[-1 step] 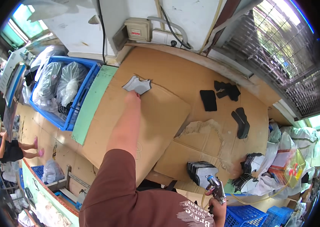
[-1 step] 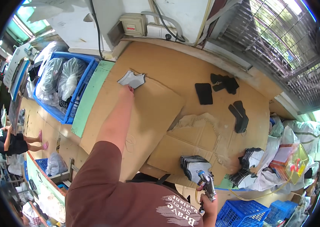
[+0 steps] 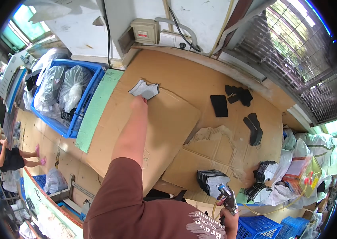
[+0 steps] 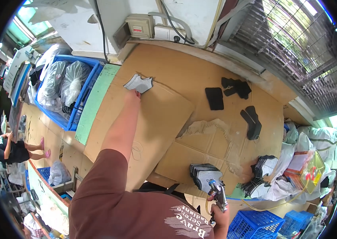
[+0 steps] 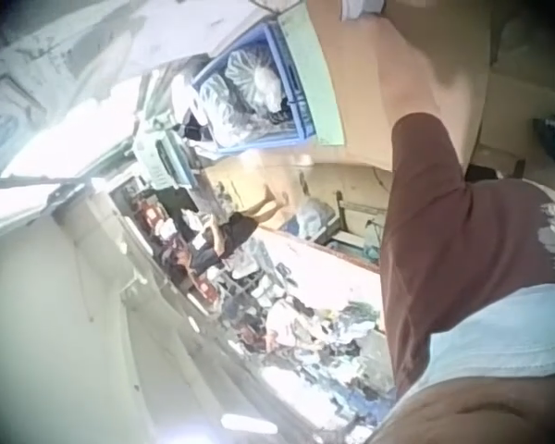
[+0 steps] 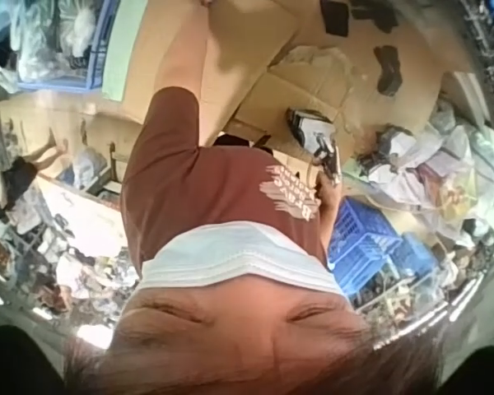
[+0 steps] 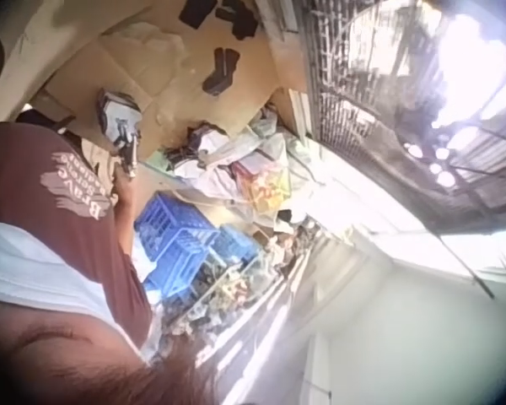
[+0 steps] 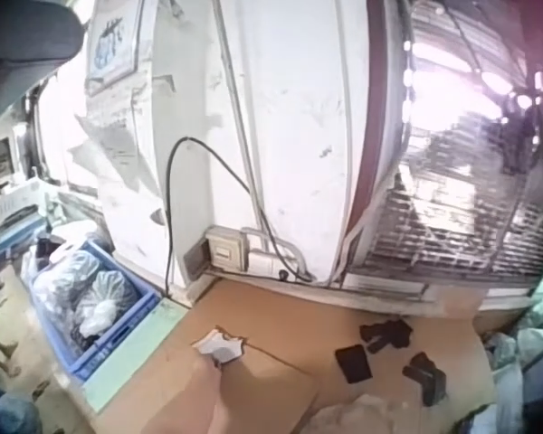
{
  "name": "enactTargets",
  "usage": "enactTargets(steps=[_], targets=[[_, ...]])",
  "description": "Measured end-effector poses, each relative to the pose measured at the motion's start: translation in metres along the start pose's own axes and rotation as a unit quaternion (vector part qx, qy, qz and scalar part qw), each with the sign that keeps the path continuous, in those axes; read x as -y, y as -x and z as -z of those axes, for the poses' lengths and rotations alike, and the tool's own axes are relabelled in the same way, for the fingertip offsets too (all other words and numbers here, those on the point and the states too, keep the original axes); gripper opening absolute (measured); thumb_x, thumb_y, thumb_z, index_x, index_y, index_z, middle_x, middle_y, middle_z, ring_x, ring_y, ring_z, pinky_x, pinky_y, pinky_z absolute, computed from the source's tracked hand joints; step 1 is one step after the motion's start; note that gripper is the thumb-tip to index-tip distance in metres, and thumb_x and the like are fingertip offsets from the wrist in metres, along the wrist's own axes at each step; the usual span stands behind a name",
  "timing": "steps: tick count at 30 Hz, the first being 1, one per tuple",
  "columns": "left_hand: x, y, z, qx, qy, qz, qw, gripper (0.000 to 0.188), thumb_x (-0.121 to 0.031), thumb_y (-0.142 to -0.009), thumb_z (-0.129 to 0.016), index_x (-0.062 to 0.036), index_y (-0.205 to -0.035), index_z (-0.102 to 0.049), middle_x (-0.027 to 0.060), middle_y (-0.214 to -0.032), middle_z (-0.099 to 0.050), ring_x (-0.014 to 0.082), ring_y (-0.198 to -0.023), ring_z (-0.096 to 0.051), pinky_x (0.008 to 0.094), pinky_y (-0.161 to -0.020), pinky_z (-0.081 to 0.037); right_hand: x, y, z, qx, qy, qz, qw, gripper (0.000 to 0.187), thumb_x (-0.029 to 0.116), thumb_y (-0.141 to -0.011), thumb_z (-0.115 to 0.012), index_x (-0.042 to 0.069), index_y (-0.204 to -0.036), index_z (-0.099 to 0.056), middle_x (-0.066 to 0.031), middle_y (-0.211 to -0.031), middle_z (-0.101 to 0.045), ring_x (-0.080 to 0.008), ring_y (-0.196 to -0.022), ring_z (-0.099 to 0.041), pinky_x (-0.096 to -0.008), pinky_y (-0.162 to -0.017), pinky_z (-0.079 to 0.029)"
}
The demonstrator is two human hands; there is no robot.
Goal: The recorder extracts shoe upper components from a plastic bag, organizes them into stacks, and then uses a spray adhesive gun to apply glue to the edges of the components.
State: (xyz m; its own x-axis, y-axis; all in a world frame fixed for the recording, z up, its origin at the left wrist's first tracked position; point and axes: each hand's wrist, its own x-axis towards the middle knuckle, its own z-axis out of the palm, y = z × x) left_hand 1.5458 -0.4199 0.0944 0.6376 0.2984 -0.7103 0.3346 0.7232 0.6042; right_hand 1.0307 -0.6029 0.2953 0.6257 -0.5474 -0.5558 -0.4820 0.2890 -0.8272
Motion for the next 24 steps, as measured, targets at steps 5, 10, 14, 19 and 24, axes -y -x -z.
enactTargets(steps=[5,10,14,19,24], targets=[[-0.005,0.015,0.013,-0.016,-0.087,-0.012,0.996,0.017,-0.008,-0.073,-0.060,0.0002,-0.087,-0.052,0.0083,-0.079,-0.052,0.0183,-0.067,-0.052,0.0278,-0.056,-0.046,-0.001,0.000,0.002,-0.001,0.006,0.003,1.000,0.043,-0.007,-0.063,-0.043,0.003,-0.102,-0.057,-0.0082,-0.090,-0.060,-0.0090,-0.068,-0.051,-0.0185,-0.049,-0.037],[0.040,0.120,0.092,0.214,-0.723,-0.378,0.538,0.089,-0.044,-0.064,-0.070,-0.0005,-0.130,-0.030,0.0214,-0.132,-0.029,0.0399,-0.122,-0.026,0.0572,-0.094,-0.027,0.008,0.000,0.001,0.010,0.003,-0.006,1.000,0.040,-0.007,-0.065,-0.042,0.001,-0.102,-0.056,-0.0064,-0.089,-0.060,-0.0058,-0.059,-0.048,-0.0183,-0.049,-0.037],[0.032,0.190,0.136,0.310,-0.867,-0.242,0.305,0.116,-0.047,-0.053,-0.076,-0.0098,-0.140,-0.008,0.0163,-0.145,0.005,0.0436,-0.131,0.007,0.0650,-0.098,-0.012,0.010,-0.004,0.002,0.016,0.010,0.003,1.000,0.038,-0.005,-0.065,-0.042,0.000,-0.101,-0.052,-0.0104,-0.087,-0.059,-0.0074,-0.052,-0.044,-0.0193,-0.046,-0.035],[0.015,0.197,0.164,0.304,-0.892,-0.206,0.263,0.111,-0.043,-0.056,-0.076,-0.0133,-0.140,-0.010,0.0147,-0.146,0.004,0.0440,-0.131,0.006,0.0686,-0.096,-0.011,0.010,-0.006,0.006,0.055,0.013,0.006,0.998,0.037,-0.006,-0.067,-0.043,0.000,-0.102,-0.056,-0.0043,-0.087,-0.060,-0.0040,-0.055,-0.045,-0.0176,-0.048,-0.035],[-0.005,0.200,0.203,0.306,-0.895,-0.205,0.252,0.103,-0.034,-0.060,-0.074,-0.0127,-0.140,-0.012,0.0150,-0.146,0.002,0.0437,-0.131,0.004,0.0676,-0.096,-0.012,0.001,-0.014,0.008,0.092,0.023,0.026,0.995,0.038,-0.006,-0.066,-0.044,0.000,-0.101,-0.056,-0.0041,-0.087,-0.061,-0.0035,-0.054,-0.044,-0.0178,-0.047,-0.035]])
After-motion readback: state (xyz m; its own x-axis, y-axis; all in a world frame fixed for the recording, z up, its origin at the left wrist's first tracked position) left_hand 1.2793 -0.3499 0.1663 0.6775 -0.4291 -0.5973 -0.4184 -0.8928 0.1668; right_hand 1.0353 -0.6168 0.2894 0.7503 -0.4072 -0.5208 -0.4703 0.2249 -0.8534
